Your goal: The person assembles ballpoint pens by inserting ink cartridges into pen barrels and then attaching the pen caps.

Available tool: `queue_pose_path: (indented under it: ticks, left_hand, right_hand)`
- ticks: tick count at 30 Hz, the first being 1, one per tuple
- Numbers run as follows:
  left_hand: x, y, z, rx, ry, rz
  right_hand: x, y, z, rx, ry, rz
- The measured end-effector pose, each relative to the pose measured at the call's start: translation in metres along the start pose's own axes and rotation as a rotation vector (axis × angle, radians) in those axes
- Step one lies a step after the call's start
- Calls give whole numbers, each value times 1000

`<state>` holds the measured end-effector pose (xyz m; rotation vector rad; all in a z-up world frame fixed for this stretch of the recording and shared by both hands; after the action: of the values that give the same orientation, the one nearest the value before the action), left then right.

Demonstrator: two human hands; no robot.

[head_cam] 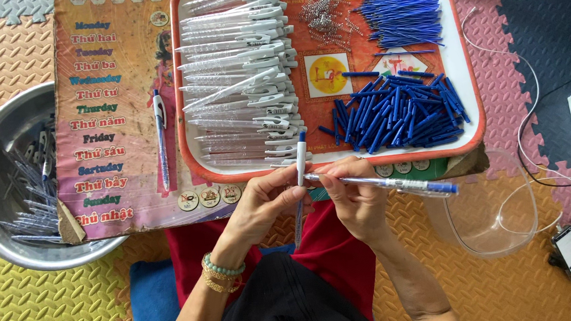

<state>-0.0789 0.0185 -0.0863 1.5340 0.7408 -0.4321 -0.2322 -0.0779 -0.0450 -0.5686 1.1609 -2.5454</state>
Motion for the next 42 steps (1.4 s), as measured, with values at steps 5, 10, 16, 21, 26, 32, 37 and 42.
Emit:
queue_pose_path:
  ticks: [5,10,16,21,26,32,37,42]
  left_hand:
    - [10,-18,-1,3,49,-18]
    - [2,-16,-1,34,76,-47]
    - [-9,2,-13,98,-27,-64]
    - [-38,22,-19,198,-88,-59]
    - [-19,-8,-2,169,-124,-22]
    - [-28,-5,-4,149,-152,-39]
    - [-28,-6,-11,199,-205,-81]
    - [-26,-17,-11,211,-253,-97]
  right_hand:
    - [0,0,-20,206,-1,-305]
    - [0,-27,-9,365,-18,-472]
    - [25,-24,10,-35,87,24]
    - [22,30,1,-391,-24,267]
    - [19,31,6,-390,-57,436]
    - [16,47,-4,-395,-41,447]
    - [17,14,18,-360,-49,349]
    - [24,8,27,-342,-22,126]
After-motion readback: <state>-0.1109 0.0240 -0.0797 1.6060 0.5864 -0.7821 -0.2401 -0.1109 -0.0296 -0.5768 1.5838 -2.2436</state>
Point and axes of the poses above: each hand's wrist, its own z-axis towards the middle knuckle, its own x-axis out of the back of the hand, y = z × x, the point moved 3 cm from there along z, towards the middle knuckle, and after that the axes turned 5 degrees about -z, right-handed, at the moved point
